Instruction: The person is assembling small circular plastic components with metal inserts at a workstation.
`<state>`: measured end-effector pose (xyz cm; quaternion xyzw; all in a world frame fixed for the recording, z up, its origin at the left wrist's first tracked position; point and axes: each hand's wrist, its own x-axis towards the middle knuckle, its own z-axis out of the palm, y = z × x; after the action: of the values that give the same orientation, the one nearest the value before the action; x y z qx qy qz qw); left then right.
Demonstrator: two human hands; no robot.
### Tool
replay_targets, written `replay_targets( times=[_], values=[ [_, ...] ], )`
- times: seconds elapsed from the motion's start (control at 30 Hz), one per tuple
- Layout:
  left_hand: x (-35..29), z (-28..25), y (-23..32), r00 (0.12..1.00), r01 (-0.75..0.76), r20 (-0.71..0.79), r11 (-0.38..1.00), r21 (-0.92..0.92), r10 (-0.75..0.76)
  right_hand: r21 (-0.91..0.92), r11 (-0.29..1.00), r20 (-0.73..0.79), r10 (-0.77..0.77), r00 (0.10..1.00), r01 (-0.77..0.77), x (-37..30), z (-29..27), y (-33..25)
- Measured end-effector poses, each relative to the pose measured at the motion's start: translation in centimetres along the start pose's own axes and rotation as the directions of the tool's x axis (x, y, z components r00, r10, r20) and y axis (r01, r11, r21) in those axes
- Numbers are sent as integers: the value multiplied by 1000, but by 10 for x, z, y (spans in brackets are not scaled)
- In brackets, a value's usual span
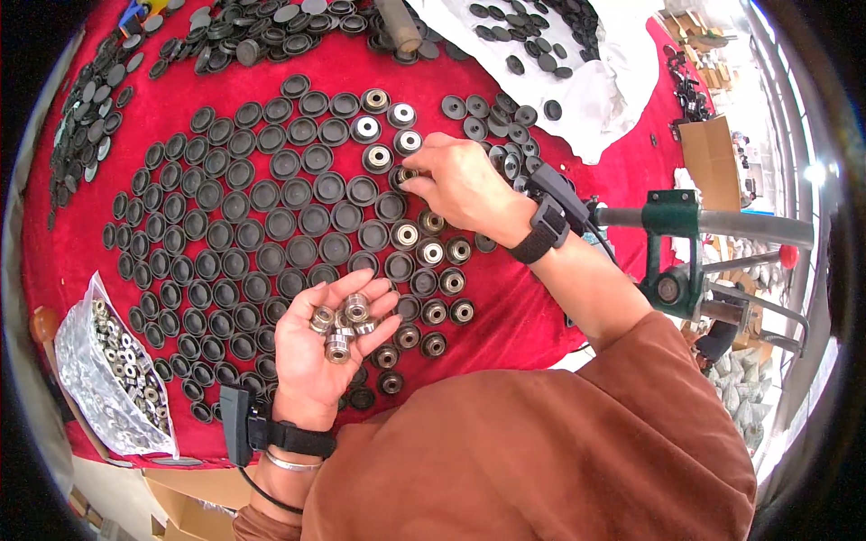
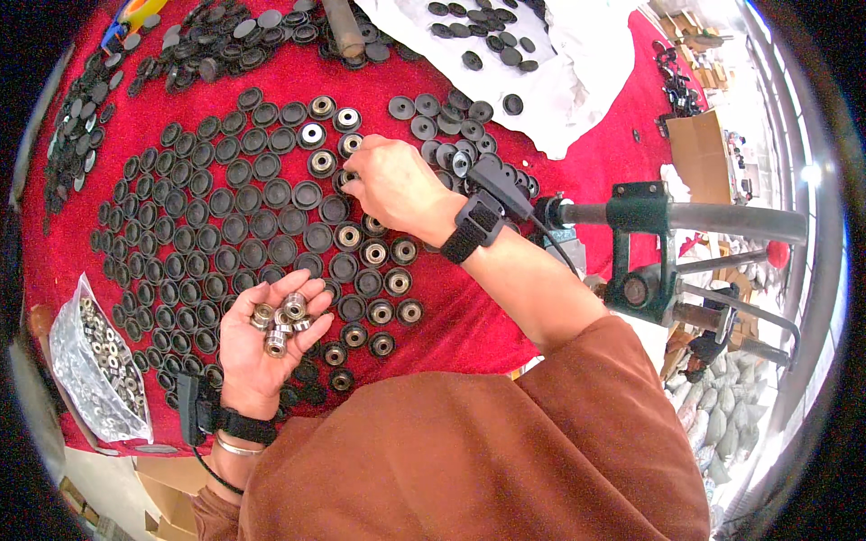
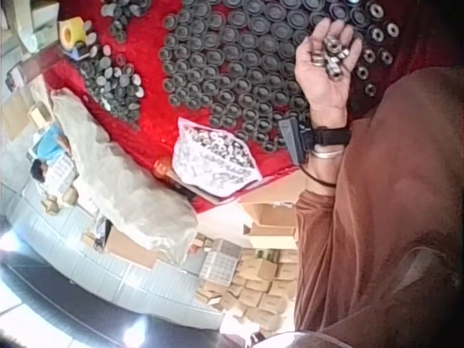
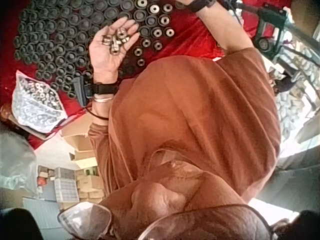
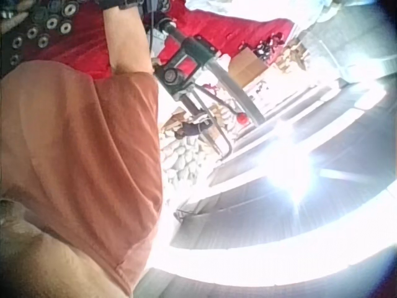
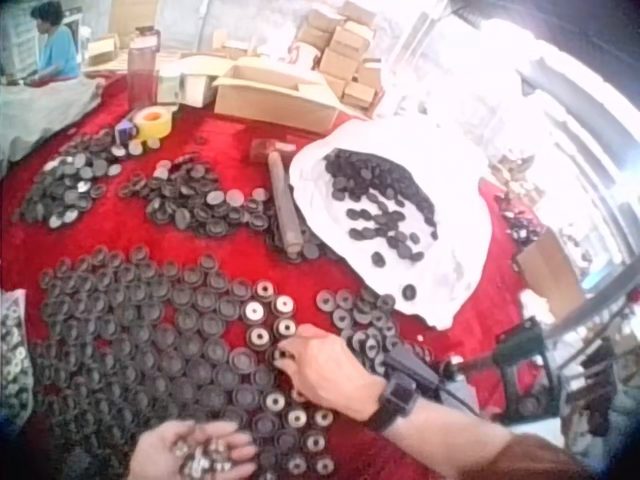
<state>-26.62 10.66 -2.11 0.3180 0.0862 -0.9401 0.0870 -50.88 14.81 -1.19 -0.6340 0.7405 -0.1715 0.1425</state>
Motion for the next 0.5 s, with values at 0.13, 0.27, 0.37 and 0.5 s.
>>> replay_targets(
  times=[0.13,0.27,0.37,0.5],
  values=[
    [0,3,1,1000,-3,-14,1000,-24,2,32,997,-21,-76,997,76,-1,6,5],
    [2,1,0,999,-18,38,997,-81,22,40,995,-17,-86,996,87,1,6,8],
    [4,2,1,998,-44,33,993,-109,48,-35,994,47,-98,994,100,2,-1,-1],
    [3,-2,-1,997,-74,-2,984,-161,75,129,914,-45,-381,923,384,-17,-16,-52]
  ],
)
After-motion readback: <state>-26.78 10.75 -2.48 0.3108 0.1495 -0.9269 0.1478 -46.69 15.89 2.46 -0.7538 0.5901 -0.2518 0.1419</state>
